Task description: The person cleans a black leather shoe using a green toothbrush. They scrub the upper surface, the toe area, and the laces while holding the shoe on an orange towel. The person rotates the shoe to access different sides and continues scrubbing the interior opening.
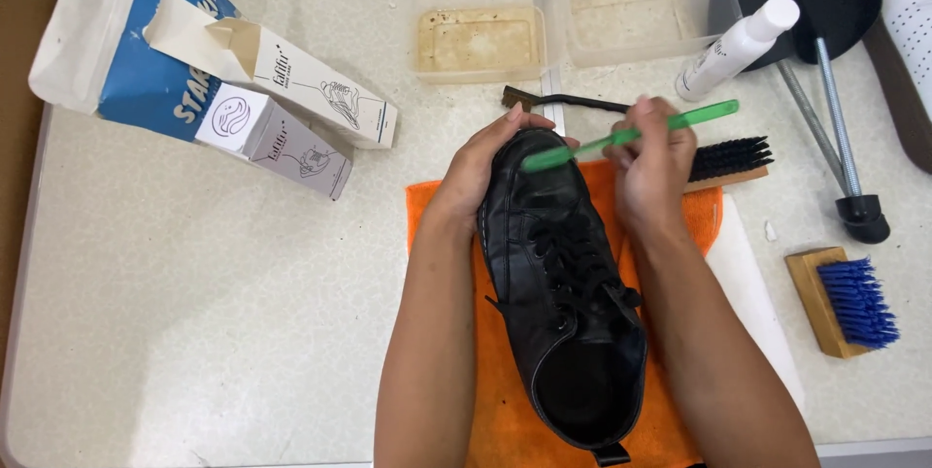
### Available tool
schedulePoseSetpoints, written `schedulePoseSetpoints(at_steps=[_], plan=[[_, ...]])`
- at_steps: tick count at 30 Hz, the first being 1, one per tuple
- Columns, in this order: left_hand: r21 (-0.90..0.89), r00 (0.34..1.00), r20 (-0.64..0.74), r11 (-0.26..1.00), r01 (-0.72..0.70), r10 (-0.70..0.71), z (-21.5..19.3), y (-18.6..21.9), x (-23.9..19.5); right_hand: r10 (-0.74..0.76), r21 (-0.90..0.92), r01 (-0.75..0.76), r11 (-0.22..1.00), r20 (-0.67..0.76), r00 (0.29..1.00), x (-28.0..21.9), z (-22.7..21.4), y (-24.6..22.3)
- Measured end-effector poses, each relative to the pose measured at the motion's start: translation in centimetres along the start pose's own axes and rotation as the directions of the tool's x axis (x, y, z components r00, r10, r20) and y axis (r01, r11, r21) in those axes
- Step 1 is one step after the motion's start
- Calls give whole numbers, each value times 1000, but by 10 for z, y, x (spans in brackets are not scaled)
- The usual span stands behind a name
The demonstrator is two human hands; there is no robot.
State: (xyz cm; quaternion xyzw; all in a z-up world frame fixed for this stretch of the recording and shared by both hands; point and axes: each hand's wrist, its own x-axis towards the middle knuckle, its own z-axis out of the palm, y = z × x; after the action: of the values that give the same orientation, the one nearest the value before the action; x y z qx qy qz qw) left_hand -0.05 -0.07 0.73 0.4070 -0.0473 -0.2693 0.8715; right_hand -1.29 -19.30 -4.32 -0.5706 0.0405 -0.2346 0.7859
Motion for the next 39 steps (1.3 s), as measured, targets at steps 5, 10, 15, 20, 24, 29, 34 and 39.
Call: schedulePoseSetpoints(at_steps=[5, 10, 15, 20, 24, 29, 34, 39], plan=[[-28, 1000, -3, 1000, 4, -4, 4, 1, -2, 7, -211, 18, 977, 117, 993, -9, 5, -1], [-28, 1000, -3, 1000, -13, 13, -1, -1, 3, -31, -73, 31, 997, -1, 1000, -5, 2, 1], [-13, 1000, 4, 1000, 12, -12, 2, 1, -1, -62, -229, 95, 969, 144, 988, -16, -1, 2], [-34, 1000, 10, 999, -2, 2, 7, 4, -6, -142, -265, 155, 952, 67, 988, -7, -4, 5], [-21, 1000, 4, 1000, 2, -2, 5, 3, -3, -106, -236, 132, 963, 118, 987, -17, 7, -3], [14, 1000, 0, 1000, 12, -12, 4, 2, -1, -95, -227, 120, 967, 118, 988, -17, 6, 1], [-5, 1000, -4, 1000, 3, -3, 1, 1, 0, -122, -58, 126, 990, 63, 990, -5, 2, 7], [28, 1000, -3, 999, 17, -17, 4, 3, -1, -53, -61, 65, 996, 178, 983, -9, -4, 22]])
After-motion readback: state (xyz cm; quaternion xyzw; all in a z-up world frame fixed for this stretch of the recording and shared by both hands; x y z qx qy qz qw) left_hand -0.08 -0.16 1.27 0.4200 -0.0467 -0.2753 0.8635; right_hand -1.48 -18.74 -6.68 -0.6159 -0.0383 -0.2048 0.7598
